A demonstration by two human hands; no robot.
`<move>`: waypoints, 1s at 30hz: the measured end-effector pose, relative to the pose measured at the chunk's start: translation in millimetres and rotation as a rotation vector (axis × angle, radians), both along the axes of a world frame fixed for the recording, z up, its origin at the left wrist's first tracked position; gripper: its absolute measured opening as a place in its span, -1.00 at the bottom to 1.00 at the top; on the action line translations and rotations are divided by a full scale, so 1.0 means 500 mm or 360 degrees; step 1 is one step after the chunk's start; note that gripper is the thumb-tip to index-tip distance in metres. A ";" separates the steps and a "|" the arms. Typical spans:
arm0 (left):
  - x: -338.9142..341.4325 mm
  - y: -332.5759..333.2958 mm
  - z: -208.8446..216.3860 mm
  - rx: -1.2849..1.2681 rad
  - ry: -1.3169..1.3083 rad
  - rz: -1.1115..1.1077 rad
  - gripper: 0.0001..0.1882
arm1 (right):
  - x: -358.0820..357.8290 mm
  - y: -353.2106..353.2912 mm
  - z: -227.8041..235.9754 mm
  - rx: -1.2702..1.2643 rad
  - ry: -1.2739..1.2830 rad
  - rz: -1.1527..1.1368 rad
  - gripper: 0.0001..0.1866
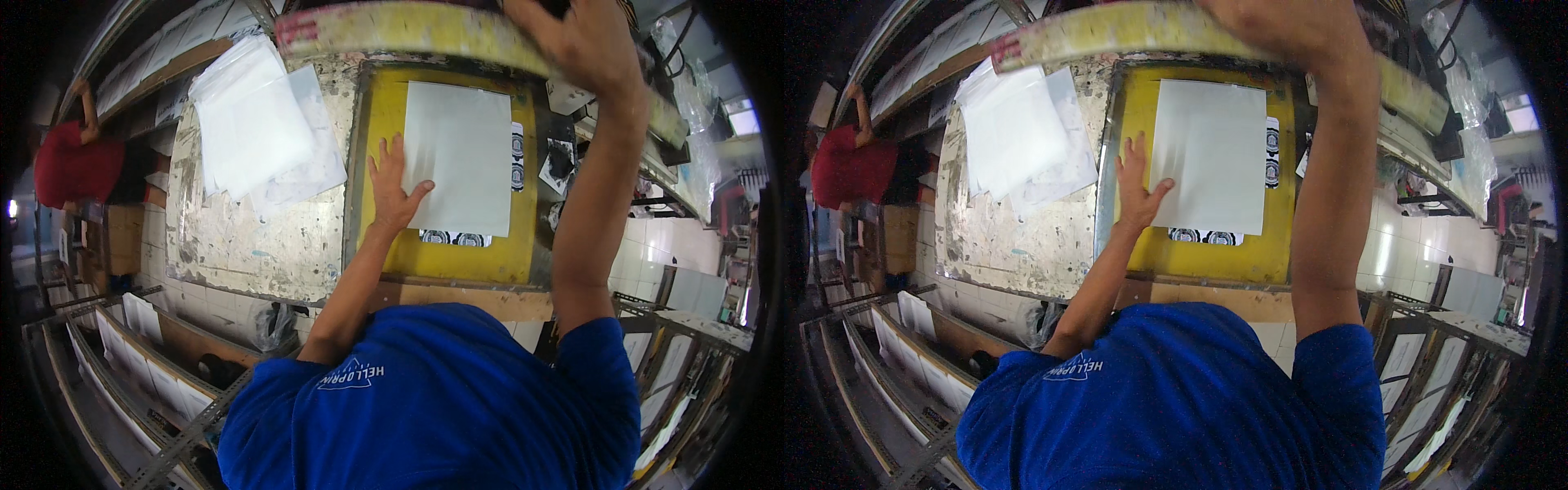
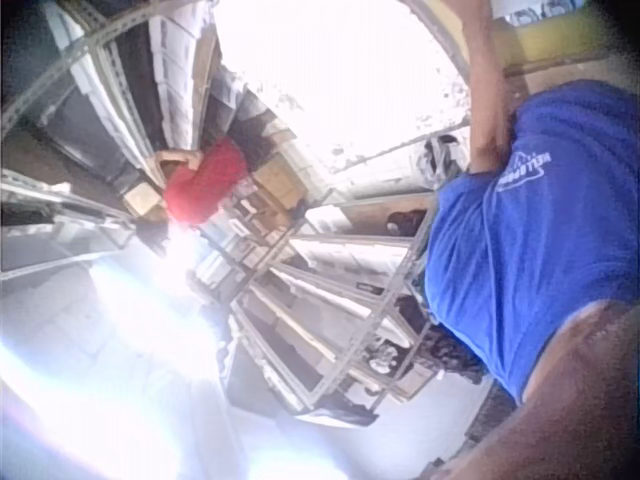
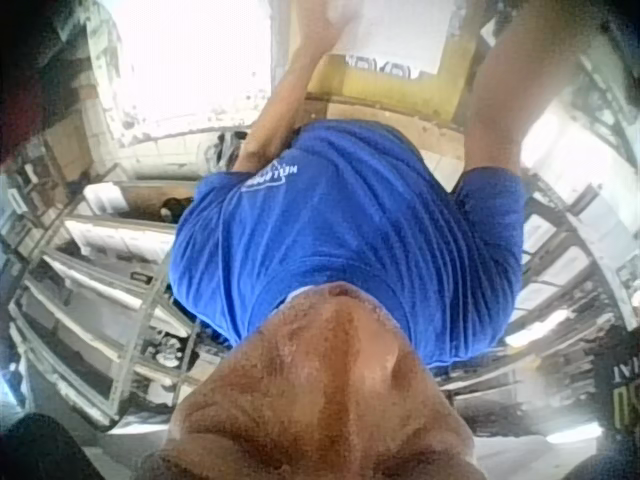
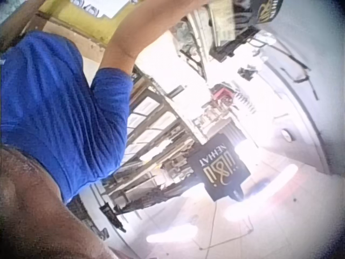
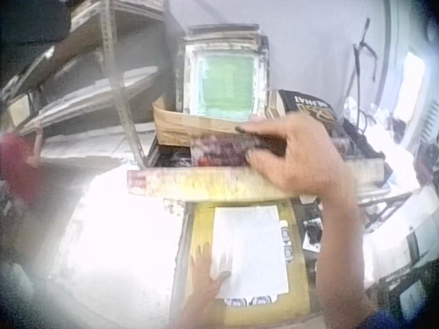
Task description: The person performs screen printing by placing paper on a base, lowering a screen over it, and using a squeegee to spread ink across the mesh. They then lift the screen to reveal the print, remove the paper, and place it on a stack to the side.
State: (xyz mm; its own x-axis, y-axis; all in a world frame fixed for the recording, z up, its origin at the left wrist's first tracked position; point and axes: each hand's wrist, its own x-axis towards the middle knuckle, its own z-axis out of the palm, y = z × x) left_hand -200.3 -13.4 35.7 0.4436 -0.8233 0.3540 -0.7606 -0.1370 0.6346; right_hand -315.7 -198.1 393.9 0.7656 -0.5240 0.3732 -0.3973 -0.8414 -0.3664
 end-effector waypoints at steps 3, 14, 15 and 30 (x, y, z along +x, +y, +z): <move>0.003 0.024 0.134 -0.0949 0.1293 -0.0204 0.34 | -0.056 0.032 -0.108 -0.0276 -0.0187 0.0030 -0.48; -0.024 0.296 -0.046 -0.0365 0.1336 0.0189 -0.01 | -0.149 0.202 -0.469 0.0280 -0.0047 0.0076 -0.44; -0.023 0.302 -0.066 -0.0356 0.1149 0.0188 0.04 | -0.153 0.206 -0.515 0.0341 0.0044 0.0079 -0.41; -0.011 0.318 -0.057 0.0163 0.0190 0.0308 -0.14 | -0.019 0.004 -0.718 -0.0015 0.0336 -0.0122 -0.07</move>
State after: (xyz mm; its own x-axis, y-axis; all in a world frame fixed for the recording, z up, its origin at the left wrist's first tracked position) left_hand -205.7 145.5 7.2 0.6300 -0.7480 0.2088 -0.6346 -0.3409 0.6936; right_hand -325.4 -195.9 35.2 0.7852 -0.5811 0.2138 -0.5275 -0.8086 -0.2605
